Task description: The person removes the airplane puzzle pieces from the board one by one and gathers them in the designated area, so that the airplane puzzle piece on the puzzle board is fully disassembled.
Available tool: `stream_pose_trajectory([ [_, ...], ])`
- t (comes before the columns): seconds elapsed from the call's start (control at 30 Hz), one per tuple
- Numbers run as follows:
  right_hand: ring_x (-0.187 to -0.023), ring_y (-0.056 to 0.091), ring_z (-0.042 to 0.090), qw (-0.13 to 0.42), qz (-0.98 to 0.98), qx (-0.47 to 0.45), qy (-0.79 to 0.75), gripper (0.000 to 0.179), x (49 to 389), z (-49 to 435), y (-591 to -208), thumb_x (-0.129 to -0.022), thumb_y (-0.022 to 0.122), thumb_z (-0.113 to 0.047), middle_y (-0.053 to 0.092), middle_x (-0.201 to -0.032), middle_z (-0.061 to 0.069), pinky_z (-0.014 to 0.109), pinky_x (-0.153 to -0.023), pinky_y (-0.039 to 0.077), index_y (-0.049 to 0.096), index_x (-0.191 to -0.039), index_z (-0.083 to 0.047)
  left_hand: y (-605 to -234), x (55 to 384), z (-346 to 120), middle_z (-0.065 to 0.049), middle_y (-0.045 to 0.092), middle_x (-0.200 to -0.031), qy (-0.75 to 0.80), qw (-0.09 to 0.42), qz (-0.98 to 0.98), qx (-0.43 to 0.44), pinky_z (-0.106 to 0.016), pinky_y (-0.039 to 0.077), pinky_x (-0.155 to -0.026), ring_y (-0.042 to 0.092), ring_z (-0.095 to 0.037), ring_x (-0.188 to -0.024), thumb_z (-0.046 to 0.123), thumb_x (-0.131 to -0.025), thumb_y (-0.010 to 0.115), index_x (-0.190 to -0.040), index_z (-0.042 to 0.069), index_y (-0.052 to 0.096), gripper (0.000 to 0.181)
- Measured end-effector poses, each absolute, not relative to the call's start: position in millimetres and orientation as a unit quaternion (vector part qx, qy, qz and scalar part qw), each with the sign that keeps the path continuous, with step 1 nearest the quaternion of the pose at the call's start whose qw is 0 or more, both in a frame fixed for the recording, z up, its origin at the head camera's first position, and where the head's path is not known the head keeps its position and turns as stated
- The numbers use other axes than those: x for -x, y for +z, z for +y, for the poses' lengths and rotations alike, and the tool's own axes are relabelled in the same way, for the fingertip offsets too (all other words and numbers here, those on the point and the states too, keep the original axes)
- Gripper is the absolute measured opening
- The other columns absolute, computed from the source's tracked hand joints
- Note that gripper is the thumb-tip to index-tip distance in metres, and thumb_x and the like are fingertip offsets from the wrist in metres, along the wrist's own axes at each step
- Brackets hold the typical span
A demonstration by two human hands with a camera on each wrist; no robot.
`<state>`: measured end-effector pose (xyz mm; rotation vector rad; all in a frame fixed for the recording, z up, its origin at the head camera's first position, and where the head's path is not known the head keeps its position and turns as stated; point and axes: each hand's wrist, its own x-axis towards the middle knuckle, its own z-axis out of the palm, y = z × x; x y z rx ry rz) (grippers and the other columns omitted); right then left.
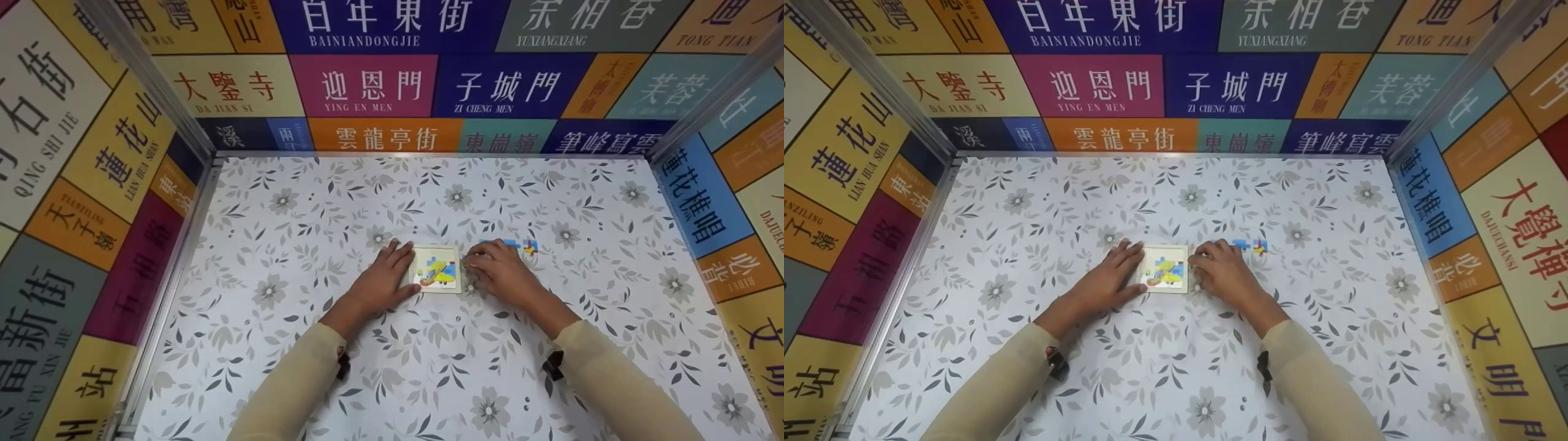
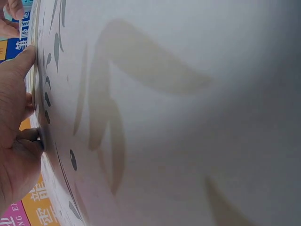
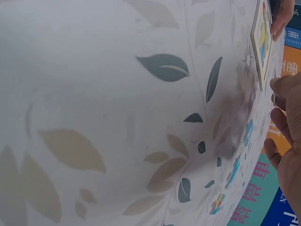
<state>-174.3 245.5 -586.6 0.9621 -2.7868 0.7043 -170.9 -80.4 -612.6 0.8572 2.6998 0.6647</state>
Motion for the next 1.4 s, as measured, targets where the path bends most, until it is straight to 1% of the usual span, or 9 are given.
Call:
stream_pose_trajectory([
  [0.1, -0.118, 0.064, 0.038, 0.056, -0.924, -0.307, 0.223, 0.028, 170.7, 250.3, -588.7, -0.102, 0.078, -0.006, 0.072, -0.13, 0.012, 0.064, -0.098, 0.051, 0.081, -0.128, -0.014, -614.1, 169.3, -79.5, -0.011, 0.022, -0.186, 0.224, 0.117, 0.922, -0.295, -0.052, 0.016, -0.142, 0.01, -0.04, -0.174, 0.055, -0.114, 0.051, -0.174, 0.002, 0.03, 0.082],
  [0.33, -0.108, 0.064, 0.036, 0.084, -0.922, -0.301, 0.228, 0.036, 163.9, 259.9, -595.1, -0.098, 0.082, -0.002, 0.074, -0.123, 0.012, 0.058, -0.088, 0.053, 0.078, -0.132, -0.013, -617.5, 165.8, -77.9, -0.011, 0.024, -0.186, 0.229, 0.116, 0.921, -0.294, -0.051, 0.016, -0.142, 0.012, -0.04, -0.174, 0.054, -0.114, 0.053, -0.173, 0.002, 0.032, 0.082],
  [0.43, -0.106, 0.063, 0.036, 0.085, -0.922, -0.303, 0.227, 0.038, 162.5, 262.1, -595.9, -0.097, 0.082, -0.001, 0.074, -0.123, 0.012, 0.055, -0.087, 0.052, 0.077, -0.133, -0.013, -616.7, 164.8, -78.5, -0.011, 0.024, -0.185, 0.231, 0.117, 0.921, -0.29, -0.051, 0.017, -0.142, 0.012, -0.04, -0.174, 0.054, -0.113, 0.054, -0.173, 0.002, 0.033, 0.082],
  [0.53, -0.108, 0.064, 0.037, 0.079, -0.921, -0.305, 0.229, 0.039, 161.4, 263.9, -595.3, -0.097, 0.082, 0.0, 0.073, -0.125, 0.013, 0.057, -0.088, 0.053, 0.077, -0.134, -0.012, -616.2, 164.4, -79.3, -0.01, 0.025, -0.185, 0.228, 0.12, 0.922, -0.289, -0.052, 0.018, -0.142, 0.013, -0.04, -0.174, 0.054, -0.113, 0.054, -0.173, 0.002, 0.033, 0.082],
  [0.67, -0.112, 0.066, 0.039, 0.073, -0.922, -0.303, 0.231, 0.039, 161.8, 267.2, -593.9, -0.098, 0.08, 0.001, 0.073, -0.127, 0.013, 0.062, -0.091, 0.055, 0.077, -0.135, -0.011, -616.2, 166.0, -79.1, -0.009, 0.023, -0.186, 0.226, 0.12, 0.923, -0.286, -0.05, 0.016, -0.142, 0.011, -0.038, -0.174, 0.055, -0.113, 0.054, -0.174, 0.003, 0.032, 0.083],
  [0.77, -0.114, 0.066, 0.038, 0.065, -0.923, -0.3, 0.232, 0.039, 163.1, 271.2, -594.0, -0.098, 0.08, 0.001, 0.072, -0.128, 0.013, 0.063, -0.094, 0.055, 0.077, -0.134, -0.011, -617.0, 167.8, -78.6, -0.008, 0.023, -0.186, 0.223, 0.118, 0.925, -0.285, -0.049, 0.015, -0.143, 0.011, -0.037, -0.175, 0.056, -0.113, 0.053, -0.174, 0.004, 0.032, 0.083],
  [0.97, -0.118, 0.066, 0.041, 0.061, -0.927, -0.294, 0.226, 0.038, 165.7, 279.7, -595.2, -0.099, 0.077, 0.003, 0.072, -0.128, 0.016, 0.065, -0.098, 0.055, 0.076, -0.135, -0.009, -614.1, 169.6, -78.4, -0.011, 0.025, -0.185, 0.23, 0.111, 0.923, -0.288, -0.052, 0.016, -0.142, 0.013, -0.039, -0.174, 0.054, -0.113, 0.054, -0.173, 0.002, 0.034, 0.082],
  [1.23, -0.118, 0.066, 0.043, 0.05, -0.931, -0.28, 0.229, 0.039, 167.0, 287.5, -596.7, -0.1, 0.076, 0.004, 0.073, -0.128, 0.016, 0.068, -0.098, 0.05, 0.075, -0.137, -0.008, -610.7, 171.7, -79.3, -0.012, 0.025, -0.185, 0.231, 0.109, 0.922, -0.292, -0.052, 0.016, -0.142, 0.013, -0.041, -0.174, 0.053, -0.113, 0.053, -0.172, 0.001, 0.034, 0.081],
  [1.4, -0.118, 0.067, 0.043, 0.055, -0.929, -0.284, 0.231, 0.04, 166.6, 290.3, -598.8, -0.099, 0.077, 0.004, 0.073, -0.127, 0.017, 0.068, -0.098, 0.052, 0.076, -0.137, -0.008, -611.7, 171.7, -79.3, -0.013, 0.025, -0.185, 0.231, 0.107, 0.921, -0.296, -0.052, 0.016, -0.142, 0.013, -0.042, -0.173, 0.053, -0.113, 0.054, -0.172, 0.0, 0.033, 0.082],
])
